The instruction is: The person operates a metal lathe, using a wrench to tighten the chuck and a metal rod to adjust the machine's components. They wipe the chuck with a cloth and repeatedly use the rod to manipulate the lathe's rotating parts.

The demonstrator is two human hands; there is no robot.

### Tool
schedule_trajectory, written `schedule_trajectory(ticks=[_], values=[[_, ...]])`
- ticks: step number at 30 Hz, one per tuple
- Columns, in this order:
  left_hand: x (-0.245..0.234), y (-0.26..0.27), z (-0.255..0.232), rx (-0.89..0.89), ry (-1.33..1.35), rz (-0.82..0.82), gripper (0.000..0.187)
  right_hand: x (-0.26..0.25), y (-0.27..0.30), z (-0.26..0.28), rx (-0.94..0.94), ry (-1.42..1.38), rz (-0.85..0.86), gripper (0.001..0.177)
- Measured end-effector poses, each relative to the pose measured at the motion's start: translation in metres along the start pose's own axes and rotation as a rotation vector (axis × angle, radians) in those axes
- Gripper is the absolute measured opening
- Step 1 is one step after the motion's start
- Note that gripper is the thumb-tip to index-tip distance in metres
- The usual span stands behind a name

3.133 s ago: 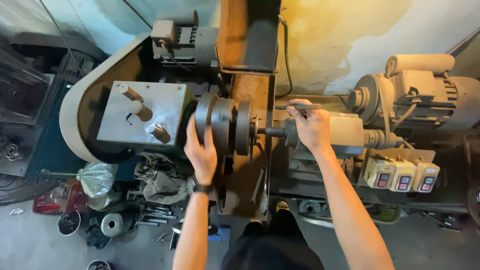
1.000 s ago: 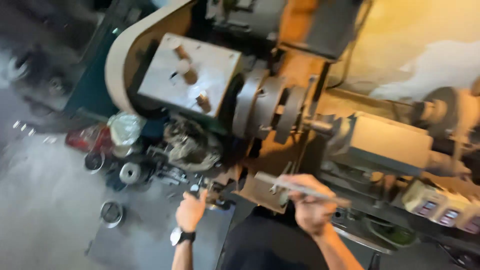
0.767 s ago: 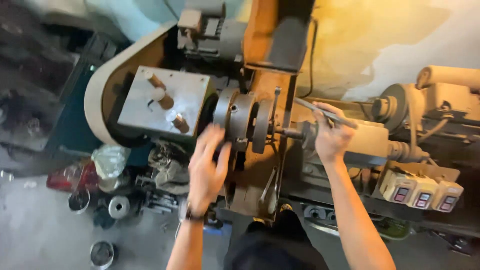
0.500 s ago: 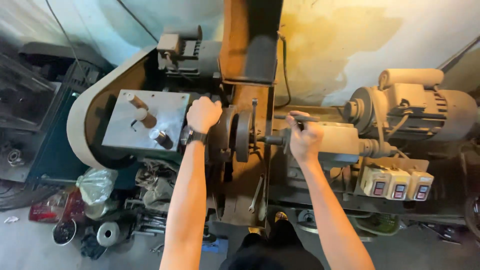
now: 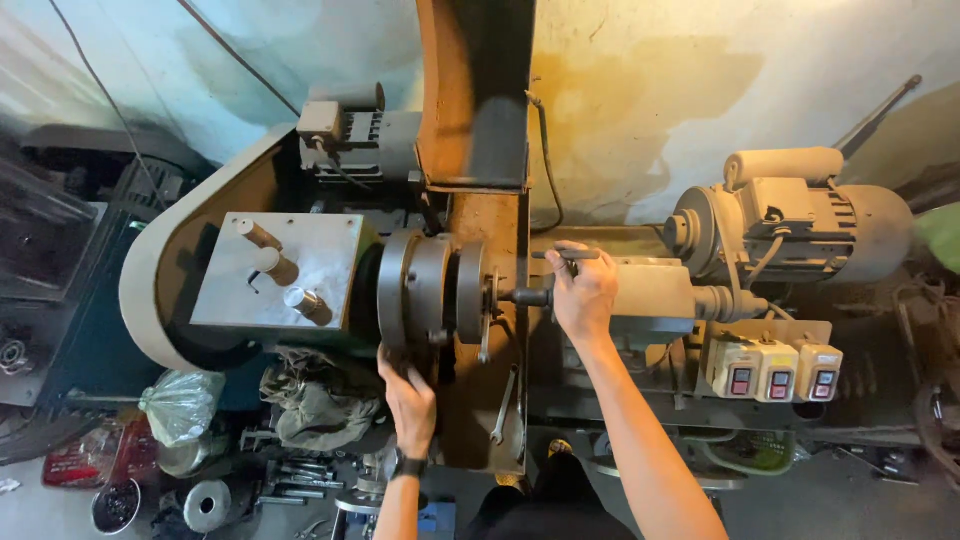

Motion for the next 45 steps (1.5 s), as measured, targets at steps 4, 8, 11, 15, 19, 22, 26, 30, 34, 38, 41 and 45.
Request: schedule_trajectory(ticks=[4,8,11,15,19,22,26,30,34,38,41,45], values=[[-0.015,-0.056,-0.049,0.070,-0.095,-0.053,0.062,0.002,0.001,0.004,-0.052,0.033,-0.022,0.015],[0.021,-0.180,-0.094,0.378,-0.246,0.166,0.045,0.005,0.000,0.004,-0.011,0.049,0.052,0.016],[0.062,-0.209,-0.039,-0.018,-0.300,0.496,0.055,0.004,0.001,-0.003,0.056,0.033,0.058,0.016],[0.046,-0.156,-0.017,-0.351,-0.490,0.656,0.049,0.000,0.001,0.001,-0.018,-0.001,0.012,0.016],[0.010,-0.090,-0.030,-0.050,-0.059,0.073,0.044,0.000,0.002,-0.001,0.042,0.014,0.022,0.018],[0.003,-0.014,0.009,0.021,-0.013,-0.048,0.052,0.003,0.001,0.000,0.055,0.017,0.029,0.019],[0.006,0.020,0.023,-0.122,0.024,-0.010,0.064,0.006,0.001,-0.003,0.070,0.042,0.059,0.019],[-0.021,-0.078,-0.053,0.098,-0.060,-0.128,0.063,0.001,0.004,0.013,-0.073,0.008,0.010,0.017],[0.018,-0.181,-0.064,0.268,-0.099,0.139,0.039,0.003,0.001,0.004,0.026,0.029,0.050,0.019],[0.058,-0.198,-0.015,-0.071,-0.224,0.465,0.053,0.002,0.003,-0.003,0.051,0.020,0.037,0.018],[0.041,-0.170,-0.011,-0.169,-0.358,0.403,0.044,0.001,0.002,-0.007,0.081,-0.030,0.047,0.019],[0.016,-0.136,-0.032,-0.112,-0.108,0.209,0.047,0.006,-0.003,-0.020,0.115,-0.049,0.049,0.019]])
Point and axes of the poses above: each hand's wrist, its own y-axis away from the middle knuckle, its own x-axis out of the palm, z = x × y, the point moved 9 cm from there along -y, towards the middle knuckle, and after that the axes turned 15 degrees about x, right-handed, at the moved point
